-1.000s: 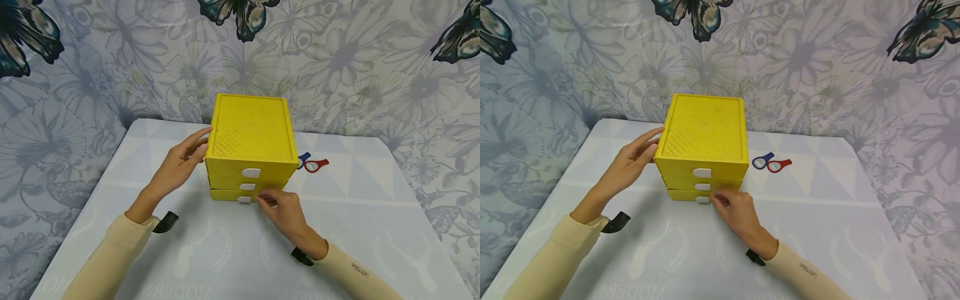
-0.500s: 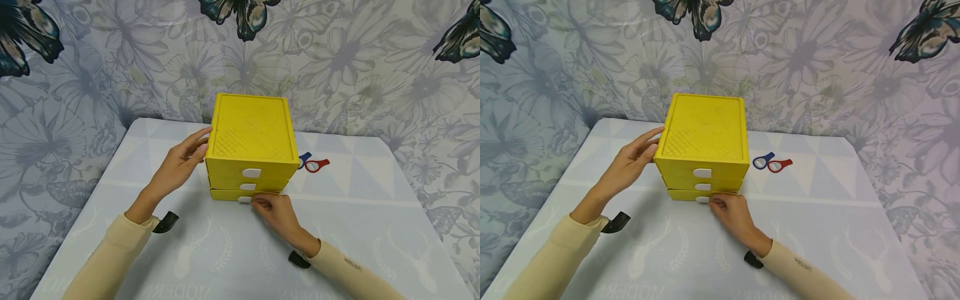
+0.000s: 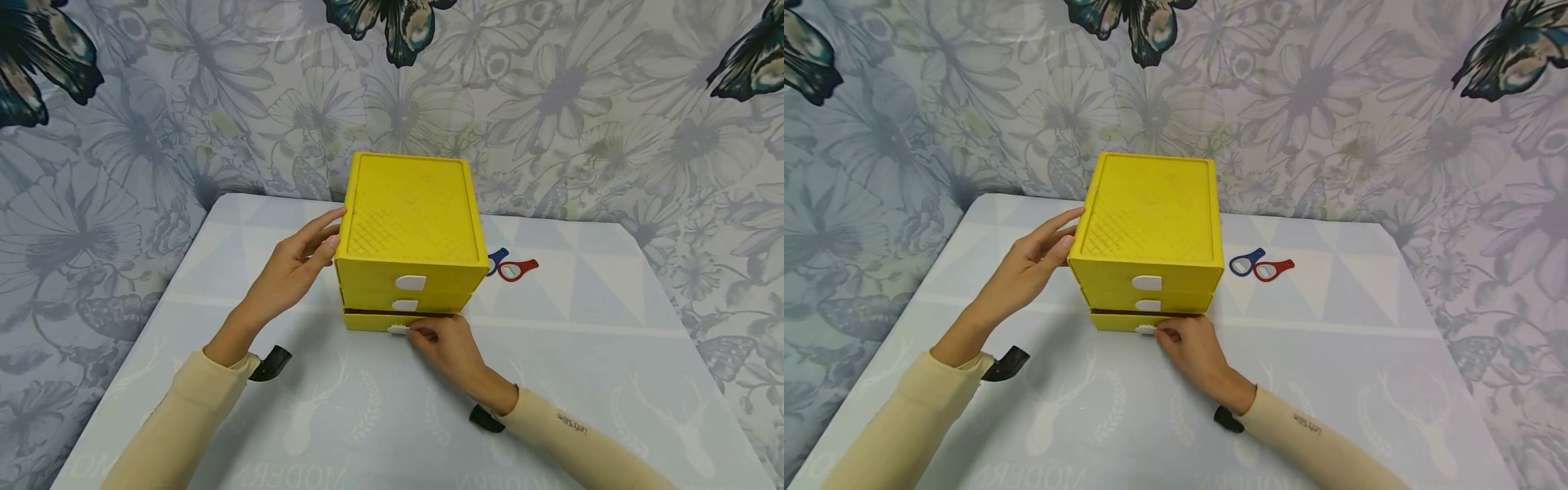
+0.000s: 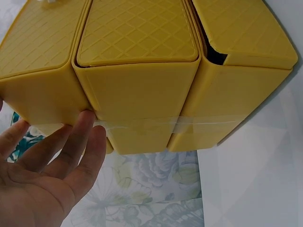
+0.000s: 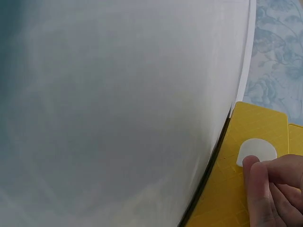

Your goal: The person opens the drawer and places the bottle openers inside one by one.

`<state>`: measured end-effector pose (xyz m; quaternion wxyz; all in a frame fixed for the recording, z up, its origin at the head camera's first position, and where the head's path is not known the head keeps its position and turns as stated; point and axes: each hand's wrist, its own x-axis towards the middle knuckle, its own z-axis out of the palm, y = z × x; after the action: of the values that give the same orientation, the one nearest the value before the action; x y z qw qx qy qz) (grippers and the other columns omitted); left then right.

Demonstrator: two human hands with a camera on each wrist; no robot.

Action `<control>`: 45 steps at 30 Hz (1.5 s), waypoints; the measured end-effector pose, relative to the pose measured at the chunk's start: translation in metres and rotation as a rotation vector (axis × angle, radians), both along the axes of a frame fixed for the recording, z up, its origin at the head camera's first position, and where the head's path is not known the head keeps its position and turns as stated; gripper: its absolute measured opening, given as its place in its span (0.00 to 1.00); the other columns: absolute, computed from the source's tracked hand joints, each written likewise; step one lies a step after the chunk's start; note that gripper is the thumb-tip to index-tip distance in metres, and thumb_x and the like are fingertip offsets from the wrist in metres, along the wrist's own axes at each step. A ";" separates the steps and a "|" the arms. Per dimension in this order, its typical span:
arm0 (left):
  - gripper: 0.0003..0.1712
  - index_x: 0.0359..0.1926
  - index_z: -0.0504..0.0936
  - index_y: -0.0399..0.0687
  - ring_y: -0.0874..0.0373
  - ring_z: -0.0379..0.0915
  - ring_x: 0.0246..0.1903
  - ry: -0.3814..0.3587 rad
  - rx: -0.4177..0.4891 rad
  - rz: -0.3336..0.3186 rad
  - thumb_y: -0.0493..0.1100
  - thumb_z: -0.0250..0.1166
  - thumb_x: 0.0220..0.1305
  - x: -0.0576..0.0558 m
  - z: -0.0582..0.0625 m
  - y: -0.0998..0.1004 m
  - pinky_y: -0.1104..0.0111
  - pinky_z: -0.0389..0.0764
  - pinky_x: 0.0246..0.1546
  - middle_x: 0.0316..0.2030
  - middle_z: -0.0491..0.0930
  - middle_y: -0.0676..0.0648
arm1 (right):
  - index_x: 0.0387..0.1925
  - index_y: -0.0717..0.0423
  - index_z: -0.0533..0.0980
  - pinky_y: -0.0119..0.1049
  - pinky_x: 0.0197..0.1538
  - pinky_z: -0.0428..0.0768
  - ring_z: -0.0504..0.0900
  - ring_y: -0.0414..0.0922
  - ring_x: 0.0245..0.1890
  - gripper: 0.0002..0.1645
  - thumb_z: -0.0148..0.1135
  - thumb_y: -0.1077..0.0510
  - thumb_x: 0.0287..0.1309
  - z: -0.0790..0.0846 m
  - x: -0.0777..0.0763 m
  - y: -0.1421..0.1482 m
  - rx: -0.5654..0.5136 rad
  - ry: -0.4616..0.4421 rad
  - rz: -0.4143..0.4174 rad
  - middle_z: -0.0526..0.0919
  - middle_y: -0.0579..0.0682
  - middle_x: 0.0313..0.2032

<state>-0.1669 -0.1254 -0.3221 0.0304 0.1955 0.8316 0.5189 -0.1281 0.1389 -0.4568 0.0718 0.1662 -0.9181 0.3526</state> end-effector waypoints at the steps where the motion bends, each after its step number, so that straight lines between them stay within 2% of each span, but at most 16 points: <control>1: 0.28 0.71 0.56 0.65 0.52 0.73 0.56 0.001 0.000 0.000 0.50 0.47 0.73 0.000 0.000 0.000 0.58 0.79 0.51 0.65 0.66 0.46 | 0.28 0.50 0.86 0.20 0.29 0.78 0.81 0.28 0.24 0.03 0.69 0.57 0.51 0.000 0.001 0.000 0.006 0.003 0.001 0.86 0.41 0.25; 13: 0.28 0.71 0.56 0.65 0.52 0.73 0.56 -0.001 -0.001 -0.006 0.50 0.47 0.73 0.000 0.000 0.000 0.57 0.79 0.51 0.66 0.66 0.47 | 0.28 0.48 0.86 0.19 0.28 0.76 0.77 0.25 0.23 0.03 0.67 0.57 0.53 0.002 0.022 0.003 0.057 -0.009 0.055 0.85 0.38 0.24; 19: 0.27 0.71 0.57 0.66 0.52 0.74 0.55 0.003 0.000 -0.004 0.50 0.47 0.73 0.000 0.000 0.000 0.57 0.79 0.51 0.65 0.66 0.47 | 0.29 0.48 0.86 0.17 0.28 0.75 0.75 0.24 0.22 0.03 0.67 0.56 0.52 0.003 0.039 0.001 0.127 0.050 0.080 0.84 0.37 0.23; 26: 0.28 0.71 0.57 0.66 0.53 0.75 0.54 0.010 -0.005 0.001 0.51 0.48 0.72 0.001 0.000 0.000 0.58 0.79 0.51 0.65 0.67 0.47 | 0.28 0.46 0.86 0.14 0.27 0.73 0.71 0.22 0.20 0.03 0.67 0.55 0.53 0.000 0.057 0.000 0.149 0.073 0.092 0.82 0.33 0.21; 35: 0.28 0.71 0.57 0.66 0.53 0.74 0.54 0.006 -0.006 0.005 0.52 0.48 0.72 0.001 0.000 0.000 0.58 0.79 0.51 0.65 0.67 0.48 | 0.23 0.43 0.83 0.13 0.25 0.69 0.67 0.21 0.18 0.06 0.67 0.57 0.53 0.002 0.079 -0.002 0.177 0.145 0.142 0.77 0.29 0.19; 41: 0.28 0.71 0.56 0.67 0.53 0.74 0.55 0.008 -0.010 0.007 0.52 0.48 0.72 0.001 -0.001 0.000 0.58 0.79 0.51 0.65 0.66 0.48 | 0.25 0.43 0.83 0.16 0.27 0.74 0.72 0.21 0.22 0.05 0.66 0.56 0.53 0.002 0.094 -0.002 0.211 0.153 0.162 0.82 0.31 0.23; 45: 0.28 0.71 0.56 0.66 0.52 0.74 0.55 0.012 -0.009 0.010 0.52 0.48 0.72 0.001 -0.002 0.001 0.57 0.79 0.51 0.66 0.66 0.48 | 0.26 0.43 0.83 0.16 0.26 0.74 0.73 0.22 0.22 0.04 0.66 0.56 0.53 0.002 0.101 -0.002 0.235 0.167 0.180 0.82 0.31 0.23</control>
<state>-0.1657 -0.1245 -0.3237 0.0238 0.1945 0.8351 0.5139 -0.0272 0.1368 -0.4550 0.0961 0.2837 -0.9253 0.2327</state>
